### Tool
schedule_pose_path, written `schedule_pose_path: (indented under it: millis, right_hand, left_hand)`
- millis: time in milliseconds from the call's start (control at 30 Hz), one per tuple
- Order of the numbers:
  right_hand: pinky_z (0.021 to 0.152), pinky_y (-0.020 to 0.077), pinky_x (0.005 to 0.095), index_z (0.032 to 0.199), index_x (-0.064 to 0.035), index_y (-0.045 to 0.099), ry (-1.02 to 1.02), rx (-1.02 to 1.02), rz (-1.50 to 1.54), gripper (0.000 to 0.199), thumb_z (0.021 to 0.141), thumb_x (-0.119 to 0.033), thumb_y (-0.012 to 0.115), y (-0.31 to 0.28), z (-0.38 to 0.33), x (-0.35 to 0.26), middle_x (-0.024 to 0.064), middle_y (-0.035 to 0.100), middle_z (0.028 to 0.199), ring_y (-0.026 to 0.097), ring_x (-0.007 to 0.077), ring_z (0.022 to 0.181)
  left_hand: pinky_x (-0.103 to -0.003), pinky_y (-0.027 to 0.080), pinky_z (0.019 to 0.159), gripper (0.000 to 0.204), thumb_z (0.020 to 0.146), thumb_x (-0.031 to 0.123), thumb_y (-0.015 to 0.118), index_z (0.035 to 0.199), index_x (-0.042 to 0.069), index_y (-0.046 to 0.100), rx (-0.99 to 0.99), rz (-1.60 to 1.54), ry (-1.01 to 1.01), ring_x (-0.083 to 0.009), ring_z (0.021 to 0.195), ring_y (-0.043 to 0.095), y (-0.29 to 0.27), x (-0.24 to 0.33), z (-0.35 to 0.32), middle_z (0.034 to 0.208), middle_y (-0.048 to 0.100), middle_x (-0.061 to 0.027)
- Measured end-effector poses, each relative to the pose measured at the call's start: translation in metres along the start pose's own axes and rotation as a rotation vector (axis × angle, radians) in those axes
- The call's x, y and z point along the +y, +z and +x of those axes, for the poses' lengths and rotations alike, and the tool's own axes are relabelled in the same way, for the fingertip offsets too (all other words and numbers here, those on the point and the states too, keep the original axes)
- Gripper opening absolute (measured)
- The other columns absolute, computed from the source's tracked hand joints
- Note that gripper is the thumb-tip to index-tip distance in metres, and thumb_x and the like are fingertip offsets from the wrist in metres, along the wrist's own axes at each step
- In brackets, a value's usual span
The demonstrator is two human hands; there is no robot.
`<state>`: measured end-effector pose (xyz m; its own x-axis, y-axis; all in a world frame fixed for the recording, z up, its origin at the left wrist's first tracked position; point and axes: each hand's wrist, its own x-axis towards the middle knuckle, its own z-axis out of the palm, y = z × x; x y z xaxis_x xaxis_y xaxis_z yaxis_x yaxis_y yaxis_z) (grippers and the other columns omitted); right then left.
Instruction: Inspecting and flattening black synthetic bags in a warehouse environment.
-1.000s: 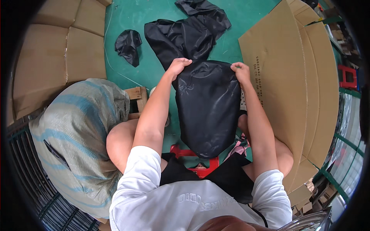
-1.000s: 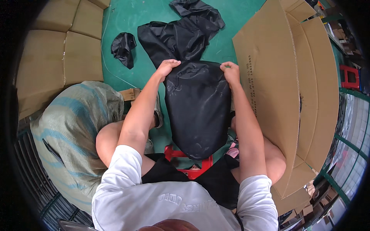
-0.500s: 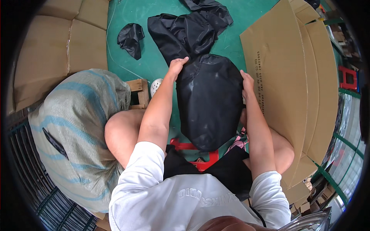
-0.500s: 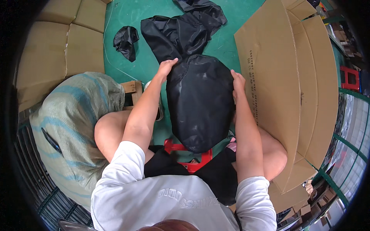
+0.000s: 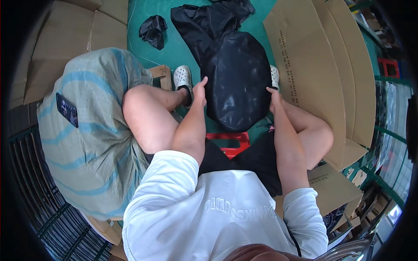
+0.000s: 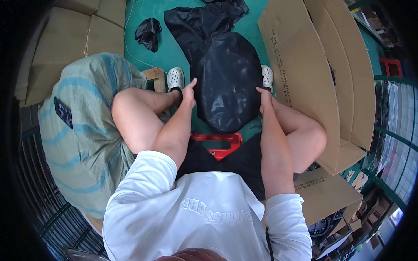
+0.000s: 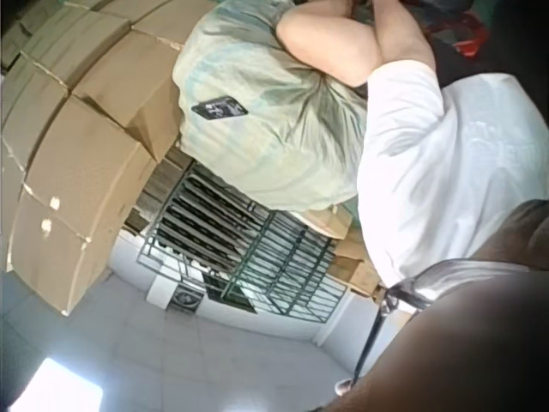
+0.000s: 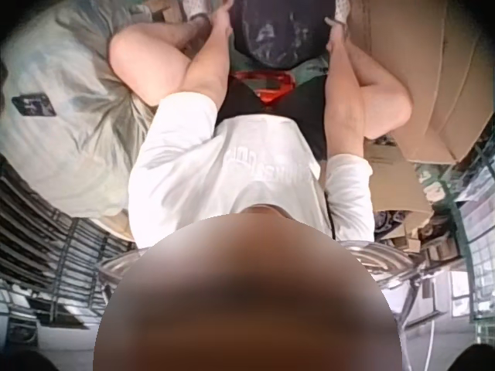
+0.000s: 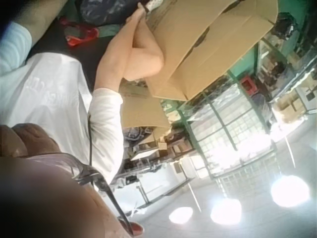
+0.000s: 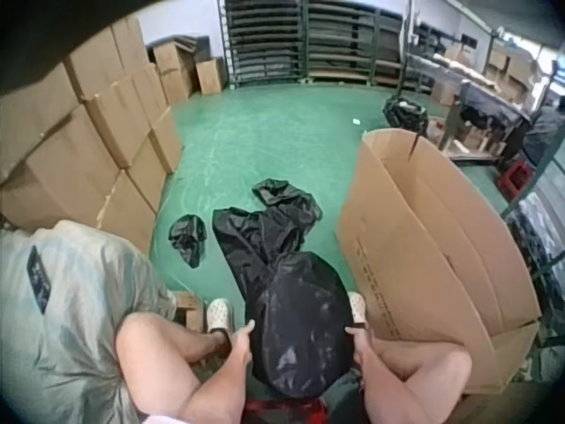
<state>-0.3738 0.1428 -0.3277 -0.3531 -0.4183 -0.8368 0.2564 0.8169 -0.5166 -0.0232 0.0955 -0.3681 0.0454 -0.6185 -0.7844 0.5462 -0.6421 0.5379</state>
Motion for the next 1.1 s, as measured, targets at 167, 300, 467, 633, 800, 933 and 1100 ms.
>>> schedule_pose_path:
  millis: [167,300,467,633,800,933,1100]
  right_hand:
    - [0.105,0.0355,0.0406,0.131,0.0059,0.049,-0.066,0.342,-0.135,0.064,0.073,-0.019,0.061,0.011,-0.039,0.04,0.0181,0.055,0.133,0.05,0.0312,0.123]
    - [0.094,0.045,0.0341,0.117,0.008,0.061,0.003,0.518,-0.072,0.05,0.074,-0.017,0.059,0.011,-0.061,0.064,0.0189,0.059,0.126,0.056,0.0295,0.116]
    - [0.087,0.0501,0.0365,0.115,0.0068,0.063,0.041,0.597,-0.025,0.045,0.078,-0.017,0.058,0.011,-0.043,0.079,0.0192,0.062,0.122,0.061,0.0289,0.11]
    - [0.083,0.053,0.0377,0.113,0.0069,0.064,-0.052,0.607,-0.195,0.041,0.08,-0.016,0.056,0.016,-0.034,0.079,0.0207,0.064,0.119,0.065,0.0301,0.105]
    - [0.097,0.0477,0.0445,0.108,0.0056,0.066,-0.037,0.541,-0.347,0.036,0.08,-0.013,0.055,0.032,-0.063,0.061,0.0257,0.062,0.119,0.06,0.0406,0.113]
    - [0.097,0.0472,0.0467,0.106,0.0049,0.067,-0.035,0.604,-0.324,0.035,0.08,-0.014,0.055,0.027,-0.052,0.064,0.0263,0.062,0.119,0.059,0.0424,0.112]
    - [0.095,0.0488,0.0437,0.106,0.0042,0.067,0.034,0.676,-0.281,0.035,0.077,-0.012,0.057,0.027,-0.048,0.061,0.0261,0.063,0.116,0.061,0.0406,0.11]
  left_hand:
    - [-0.04,0.045,0.084,0.043,0.086,0.035,0.069,0.086,-0.007,0.066,0.374,0.279,0.276,-0.0259,0.087,0.059,-0.004,-0.075,-0.059,0.095,0.067,-0.0178]
    - [-0.039,0.045,0.085,0.043,0.089,0.034,0.066,0.088,-0.009,0.069,0.598,0.387,0.182,-0.0257,0.091,0.062,0.002,-0.09,-0.109,0.097,0.069,-0.0209]
    - [-0.038,0.046,0.089,0.042,0.09,0.031,0.065,0.103,-0.009,0.066,0.671,0.455,0.037,-0.0296,0.105,0.063,0.0,-0.092,-0.107,0.113,0.067,-0.0223]
    - [-0.042,0.047,0.088,0.043,0.092,0.033,0.06,0.096,-0.009,0.068,0.688,0.534,0.087,-0.0353,0.103,0.064,-0.017,-0.112,-0.072,0.107,0.067,-0.0249]
    - [-0.042,0.046,0.09,0.051,0.094,0.04,0.055,0.097,-0.009,0.068,0.679,0.567,0.076,-0.0358,0.105,0.063,-0.022,-0.101,-0.083,0.109,0.066,-0.0262]
    - [-0.044,0.047,0.089,0.049,0.092,0.042,0.058,0.094,-0.006,0.069,0.692,0.533,0.146,-0.0382,0.101,0.063,0.008,-0.081,-0.095,0.103,0.067,-0.0249]
    - [-0.043,0.046,0.086,0.05,0.09,0.044,0.062,0.087,-0.006,0.067,0.635,0.614,0.257,-0.0377,0.095,0.063,0.009,-0.072,-0.09,0.096,0.068,-0.0232]
